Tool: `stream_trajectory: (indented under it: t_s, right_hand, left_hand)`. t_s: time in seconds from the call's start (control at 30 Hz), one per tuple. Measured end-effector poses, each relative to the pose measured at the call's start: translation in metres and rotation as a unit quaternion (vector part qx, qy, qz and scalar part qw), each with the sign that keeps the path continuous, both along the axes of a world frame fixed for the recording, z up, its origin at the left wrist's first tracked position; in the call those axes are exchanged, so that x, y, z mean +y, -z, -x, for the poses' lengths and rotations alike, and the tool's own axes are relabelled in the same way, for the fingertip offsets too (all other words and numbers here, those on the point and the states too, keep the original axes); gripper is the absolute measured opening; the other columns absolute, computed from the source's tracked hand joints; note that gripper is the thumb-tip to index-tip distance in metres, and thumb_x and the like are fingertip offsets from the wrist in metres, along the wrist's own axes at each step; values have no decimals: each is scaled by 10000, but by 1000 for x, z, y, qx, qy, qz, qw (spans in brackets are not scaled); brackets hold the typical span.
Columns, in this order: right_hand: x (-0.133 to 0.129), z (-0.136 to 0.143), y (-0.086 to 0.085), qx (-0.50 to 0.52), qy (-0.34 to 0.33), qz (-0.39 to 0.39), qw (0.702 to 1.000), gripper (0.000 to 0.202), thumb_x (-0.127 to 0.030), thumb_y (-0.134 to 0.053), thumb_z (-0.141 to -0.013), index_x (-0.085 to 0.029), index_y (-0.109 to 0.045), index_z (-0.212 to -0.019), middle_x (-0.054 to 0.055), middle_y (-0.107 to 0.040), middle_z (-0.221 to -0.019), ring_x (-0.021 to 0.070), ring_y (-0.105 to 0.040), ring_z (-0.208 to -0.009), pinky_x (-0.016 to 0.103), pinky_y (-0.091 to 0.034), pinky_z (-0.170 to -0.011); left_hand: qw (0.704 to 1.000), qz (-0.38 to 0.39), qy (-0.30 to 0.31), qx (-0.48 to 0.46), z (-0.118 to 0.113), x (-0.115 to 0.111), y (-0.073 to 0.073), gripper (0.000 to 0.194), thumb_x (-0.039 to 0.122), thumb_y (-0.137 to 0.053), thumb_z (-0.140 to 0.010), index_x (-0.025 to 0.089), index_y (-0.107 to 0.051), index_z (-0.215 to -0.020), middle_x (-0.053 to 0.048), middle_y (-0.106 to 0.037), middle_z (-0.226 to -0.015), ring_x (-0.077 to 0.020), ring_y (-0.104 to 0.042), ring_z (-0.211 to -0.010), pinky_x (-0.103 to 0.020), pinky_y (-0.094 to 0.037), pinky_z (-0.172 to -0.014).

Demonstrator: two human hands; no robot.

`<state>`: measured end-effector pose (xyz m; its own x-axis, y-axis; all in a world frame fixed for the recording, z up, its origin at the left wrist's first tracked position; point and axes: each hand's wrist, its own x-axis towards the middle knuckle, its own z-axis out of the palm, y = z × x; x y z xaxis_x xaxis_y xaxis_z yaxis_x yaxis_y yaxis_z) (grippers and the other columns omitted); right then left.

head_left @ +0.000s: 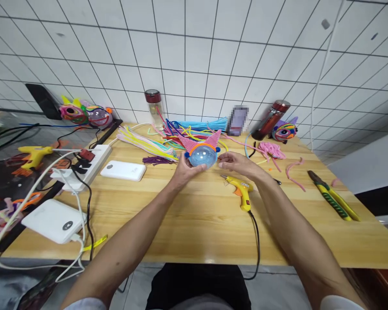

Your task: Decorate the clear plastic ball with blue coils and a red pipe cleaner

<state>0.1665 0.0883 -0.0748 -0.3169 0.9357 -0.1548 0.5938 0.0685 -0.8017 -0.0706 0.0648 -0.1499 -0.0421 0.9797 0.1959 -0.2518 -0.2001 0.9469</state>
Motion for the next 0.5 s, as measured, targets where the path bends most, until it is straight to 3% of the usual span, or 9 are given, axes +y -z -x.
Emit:
stream_trajectory:
  t_s: [0.1, 0.2, 0.33, 0.5]
  right_hand:
    - [-19, -32, 3, -121, 65, -77, 988, 299, -345, -751, -875, -167, -751, -1115, 96, -799, -1066, 229, -718, -964, 341, -533, -862]
    - [-52, -69, 9, -215, 116, -128, 961, 282, -349, -706, -924, -204, -778, -1156, 90, -817, -1098, 237, -735, -990, 332, -530, -867]
    - [-82, -118, 18, -315, 217, -124, 916, 309, -341, -657, -963, -201, -787, -1206, 103, -819, -1164, 237, -742, -1054, 315, -519, -900]
    - [-95, -189, 16, -380, 363, -91, 846, 460, -370, -565, -1018, -90, -710, -1352, 241, -730, -1348, 313, -685, -1219, 380, -487, -982]
  left_hand:
    - [1000, 6, 5, -4, -3, 2, 4, 792, 413, -997, -545, 236, -470, -1109, -51, -686, -1144, -233, -716, -1059, -366, -580, -944]
    - [1000, 11, 2, 0, -5, 5, 9, 792, 418, -993, -539, 237, -473, -1108, -50, -691, -1136, -235, -716, -1044, -363, -590, -915]
    - [1000, 9, 0, 22, -5, 5, 11, 774, 426, -989, -546, 234, -490, -1105, -48, -697, -1138, -240, -724, -1048, -355, -595, -902]
    - [999, 9, -19, 28, -2, 5, 9, 802, 430, -977, -556, 228, -478, -1150, -59, -695, -1145, -227, -716, -1031, -345, -570, -910]
